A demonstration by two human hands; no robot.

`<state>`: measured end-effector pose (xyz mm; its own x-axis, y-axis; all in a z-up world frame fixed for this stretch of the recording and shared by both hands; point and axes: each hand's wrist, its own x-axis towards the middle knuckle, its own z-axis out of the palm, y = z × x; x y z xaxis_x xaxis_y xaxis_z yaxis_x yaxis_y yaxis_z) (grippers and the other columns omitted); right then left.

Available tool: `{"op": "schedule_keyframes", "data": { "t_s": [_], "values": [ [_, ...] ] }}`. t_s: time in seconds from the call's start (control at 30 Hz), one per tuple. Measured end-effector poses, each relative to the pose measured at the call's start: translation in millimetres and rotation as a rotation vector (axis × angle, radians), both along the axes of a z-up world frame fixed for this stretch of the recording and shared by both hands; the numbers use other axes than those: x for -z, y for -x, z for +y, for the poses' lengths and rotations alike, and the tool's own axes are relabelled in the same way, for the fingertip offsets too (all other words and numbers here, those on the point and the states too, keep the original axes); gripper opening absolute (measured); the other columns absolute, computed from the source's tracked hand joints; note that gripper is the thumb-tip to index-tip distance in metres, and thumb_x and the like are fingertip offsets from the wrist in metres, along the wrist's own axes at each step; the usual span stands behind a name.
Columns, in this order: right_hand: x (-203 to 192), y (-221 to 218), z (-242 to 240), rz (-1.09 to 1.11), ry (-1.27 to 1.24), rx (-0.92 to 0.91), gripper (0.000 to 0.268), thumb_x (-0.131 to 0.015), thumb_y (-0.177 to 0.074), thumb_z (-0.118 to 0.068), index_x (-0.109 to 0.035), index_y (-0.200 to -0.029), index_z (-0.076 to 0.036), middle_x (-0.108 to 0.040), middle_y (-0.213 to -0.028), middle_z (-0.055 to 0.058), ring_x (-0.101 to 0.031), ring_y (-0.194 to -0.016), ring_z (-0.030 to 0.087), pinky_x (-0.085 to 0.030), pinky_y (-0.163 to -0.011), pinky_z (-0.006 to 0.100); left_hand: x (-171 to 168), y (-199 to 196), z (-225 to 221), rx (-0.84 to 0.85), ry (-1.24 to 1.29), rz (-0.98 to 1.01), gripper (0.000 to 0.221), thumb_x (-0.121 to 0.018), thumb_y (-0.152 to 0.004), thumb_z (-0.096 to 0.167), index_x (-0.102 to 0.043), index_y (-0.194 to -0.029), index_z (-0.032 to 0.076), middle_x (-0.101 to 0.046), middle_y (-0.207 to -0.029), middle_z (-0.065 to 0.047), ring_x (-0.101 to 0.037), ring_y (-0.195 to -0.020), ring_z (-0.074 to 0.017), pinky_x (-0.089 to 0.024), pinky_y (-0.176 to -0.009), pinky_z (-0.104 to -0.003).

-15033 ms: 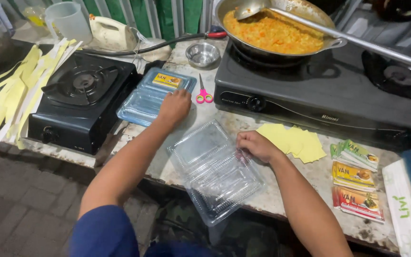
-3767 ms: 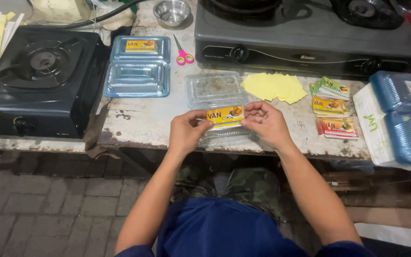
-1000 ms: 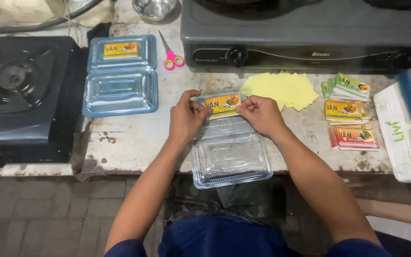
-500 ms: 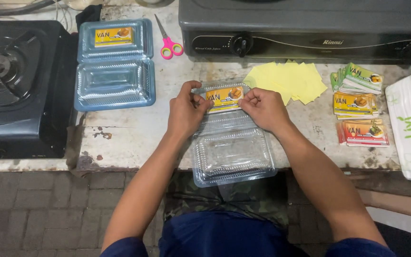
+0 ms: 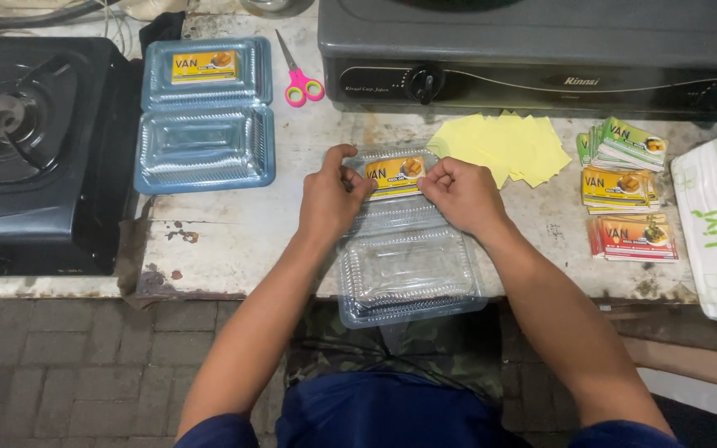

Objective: Peeling adhesive labels and applying them to the lids of clear plastic food containers on a kitchen counter.

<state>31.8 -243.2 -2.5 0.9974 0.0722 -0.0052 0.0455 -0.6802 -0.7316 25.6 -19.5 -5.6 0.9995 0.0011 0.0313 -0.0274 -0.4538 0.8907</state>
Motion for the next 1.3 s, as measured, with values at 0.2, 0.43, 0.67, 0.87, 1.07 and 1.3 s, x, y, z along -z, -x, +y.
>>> {"op": "schedule_keyframes", "data": {
  "t_s": [0.2,0.43,0.67,0.87,1.07,1.3],
  "values": [
    [-0.3,-0.3,1.7,0.001,0.097,0.012,0.012,-0.076,-0.078,-0.023,-0.069,-0.082,-0.014,-0.064,-0.061,0.000,-0.062,-0.057,0.018,-0.050,-0.059,0.032,6.5,-0.9,-1.1,0.001,-0.089,-0.030,0.050,-0.079,-0.079,0.013,-0.055,-0.123,0.007,-0.071,-0.080,-0.008,-0.070,-0.077,-0.0275,-0.056,-0.071,-0.039],
    [5.9,0.0,-3.9,-0.133,0.007,-0.016,0.030,-0.076,-0.080,-0.019,-0.058,-0.103,-0.013,-0.062,-0.073,0.005,-0.062,-0.065,0.022,-0.050,-0.064,0.037,25.9,0.4,-3.5,-0.068,-0.315,-0.419,0.051,-0.085,-0.072,0.027,-0.063,-0.116,0.014,-0.059,-0.092,-0.005,-0.066,-0.088,-0.0314,-0.056,-0.074,-0.043],
    [-34.7,4.6,11.2,-0.032,0.483,-0.439,0.045,-0.038,-0.102,-0.043,-0.045,-0.146,-0.035,-0.015,-0.166,0.009,-0.010,-0.148,0.045,-0.012,-0.116,0.060,-11.0,14.4,-4.9,0.174,-0.547,-0.265,0.035,-0.055,-0.098,0.042,-0.070,-0.122,0.021,-0.042,-0.151,-0.014,-0.030,-0.143,-0.0354,-0.033,-0.103,-0.057],
    [-38.8,12.4,-1.6,0.109,0.664,-0.345,0.048,-0.029,-0.103,-0.047,-0.037,-0.150,-0.039,-0.014,-0.167,0.000,-0.007,-0.151,0.038,-0.008,-0.119,0.056,-5.4,15.3,2.5,0.129,-0.655,-0.048,0.042,-0.054,-0.093,0.057,-0.064,-0.129,0.035,-0.034,-0.159,-0.009,-0.021,-0.151,-0.0292,-0.022,-0.110,-0.058],
    [11.0,7.2,-21.3,-0.275,0.508,-0.192,0.040,-0.049,-0.099,-0.043,-0.056,-0.138,-0.033,-0.038,-0.157,-0.001,-0.030,-0.146,0.027,-0.024,-0.116,0.052,-4.4,29.1,10.3,0.075,-0.593,-0.121,0.046,-0.054,-0.096,0.053,-0.059,-0.136,0.032,-0.040,-0.156,-0.009,-0.029,-0.148,-0.0287,-0.023,-0.110,-0.059],
    [14.7,10.6,-17.3,-0.344,0.485,-0.258,0.038,-0.048,-0.101,-0.042,-0.060,-0.135,-0.029,-0.042,-0.155,0.002,-0.032,-0.145,0.028,-0.027,-0.116,0.051,24.6,16.2,9.1,0.069,-0.650,-0.206,0.047,-0.051,-0.094,0.060,-0.062,-0.132,0.035,-0.048,-0.151,-0.003,-0.040,-0.143,-0.0234,-0.029,-0.110,-0.055]
  ]
}}
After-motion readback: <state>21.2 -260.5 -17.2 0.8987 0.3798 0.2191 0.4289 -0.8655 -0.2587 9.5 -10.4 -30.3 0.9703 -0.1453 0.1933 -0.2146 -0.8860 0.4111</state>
